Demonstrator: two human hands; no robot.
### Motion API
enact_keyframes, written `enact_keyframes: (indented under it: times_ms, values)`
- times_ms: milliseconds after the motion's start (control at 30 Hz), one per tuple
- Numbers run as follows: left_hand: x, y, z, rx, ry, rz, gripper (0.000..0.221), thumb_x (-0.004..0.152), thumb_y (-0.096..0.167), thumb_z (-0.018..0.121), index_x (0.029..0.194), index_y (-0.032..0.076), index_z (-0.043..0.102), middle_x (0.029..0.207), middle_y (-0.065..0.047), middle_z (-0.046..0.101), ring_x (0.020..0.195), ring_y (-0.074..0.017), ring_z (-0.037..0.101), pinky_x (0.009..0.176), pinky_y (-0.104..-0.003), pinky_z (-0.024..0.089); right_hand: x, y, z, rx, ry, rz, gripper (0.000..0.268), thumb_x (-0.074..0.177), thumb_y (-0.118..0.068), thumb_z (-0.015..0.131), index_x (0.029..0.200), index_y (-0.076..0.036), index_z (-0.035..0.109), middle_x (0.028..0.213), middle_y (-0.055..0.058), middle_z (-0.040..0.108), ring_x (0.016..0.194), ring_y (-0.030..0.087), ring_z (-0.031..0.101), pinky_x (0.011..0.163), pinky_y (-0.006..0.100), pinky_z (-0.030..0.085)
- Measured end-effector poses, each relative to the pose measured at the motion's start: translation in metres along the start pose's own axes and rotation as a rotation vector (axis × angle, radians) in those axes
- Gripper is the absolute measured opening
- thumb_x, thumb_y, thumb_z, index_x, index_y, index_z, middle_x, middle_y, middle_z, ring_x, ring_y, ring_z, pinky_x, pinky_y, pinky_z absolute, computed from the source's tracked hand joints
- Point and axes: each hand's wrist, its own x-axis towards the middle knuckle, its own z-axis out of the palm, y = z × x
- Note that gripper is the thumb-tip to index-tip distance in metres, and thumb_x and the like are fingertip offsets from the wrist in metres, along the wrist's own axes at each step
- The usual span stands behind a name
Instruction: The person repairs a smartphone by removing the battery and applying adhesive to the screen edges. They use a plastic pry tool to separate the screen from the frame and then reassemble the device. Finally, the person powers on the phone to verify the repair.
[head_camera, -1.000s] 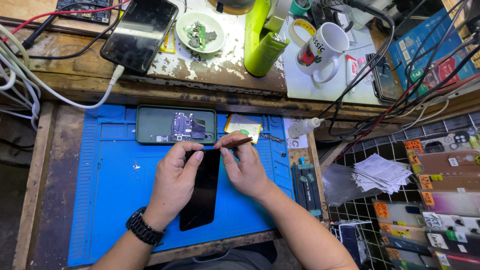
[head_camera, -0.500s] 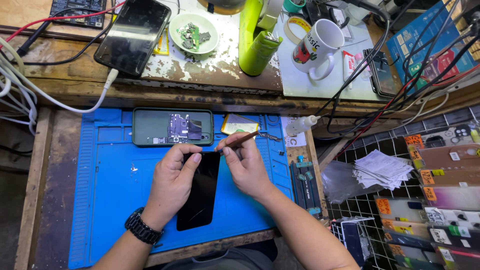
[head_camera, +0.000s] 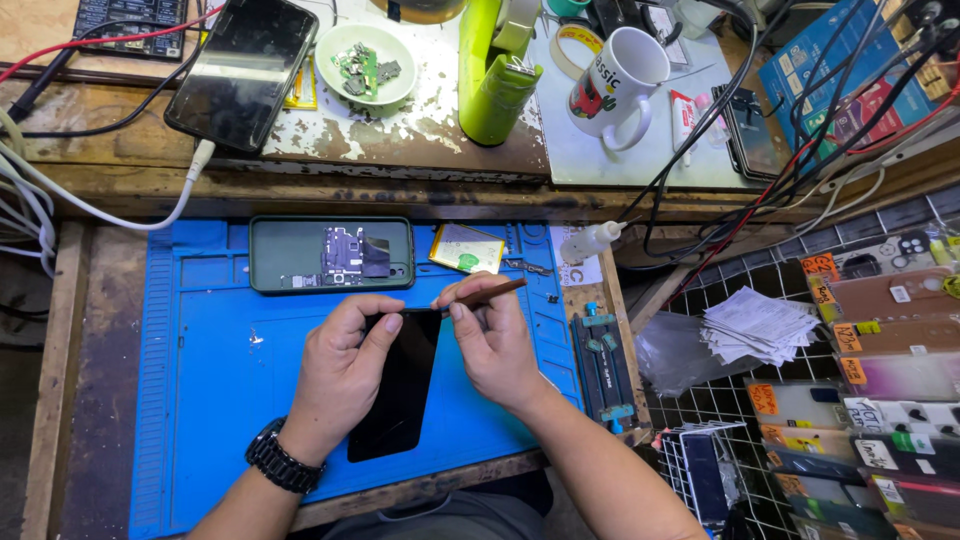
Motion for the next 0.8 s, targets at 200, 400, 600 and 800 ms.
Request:
enact_keyframes:
  times_ms: [200,400,600,800]
  values:
    - [-0.001,-0.002,0.001,-0.005,-0.006,-0.047,0.013,0.098,0.008,0.065,0.109,0.004,0.07,0.071,0.007,0.06,0.061,0.0013,0.046,0.052,-0.018,0.039,-0.005,0.001,0.001,0.068,0.054,-0.005,0.019,0.106,0.002,0.053,0.121,-0.006,0.044,0.113,0.011,0.057,0.109,0.02,0.063,0.1,0.036,0.053]
    - [-0.001,-0.001,0.0,0.003,0.014,0.027,0.013,0.099,0.007,0.066,0.111,0.003,0.069,0.087,0.002,0.07,0.075,-0.002,0.058,0.066,-0.02,0.049,-0.008,0.002,0.006,0.212,0.123,0.036,0.018,0.107,0.0,0.054,0.122,-0.005,0.046,0.114,0.013,0.062,0.112,0.022,0.064,0.103,0.039,0.053]
    - [-0.006,0.008,-0.001,0.025,0.078,0.163,0.02,0.096,0.007,0.069,0.115,0.002,0.066,0.103,-0.003,0.073,0.093,-0.0061,0.066,0.082,-0.022,0.054,0.0,-0.017,0.008,0.171,0.076,-0.168,0.021,0.108,0.005,0.052,0.125,-0.006,0.046,0.12,0.014,0.061,0.118,0.025,0.065,0.109,0.042,0.054]
    - [0.001,0.014,-0.021,-0.053,0.004,-0.012,0.024,0.092,0.009,0.071,0.115,0.002,0.07,0.101,-0.002,0.073,0.093,-0.0058,0.065,0.082,-0.022,0.053,-0.003,-0.032,0.023,0.176,0.014,-0.202,0.023,0.107,0.008,0.054,0.126,-0.004,0.05,0.121,0.015,0.061,0.12,0.026,0.065,0.111,0.042,0.054]
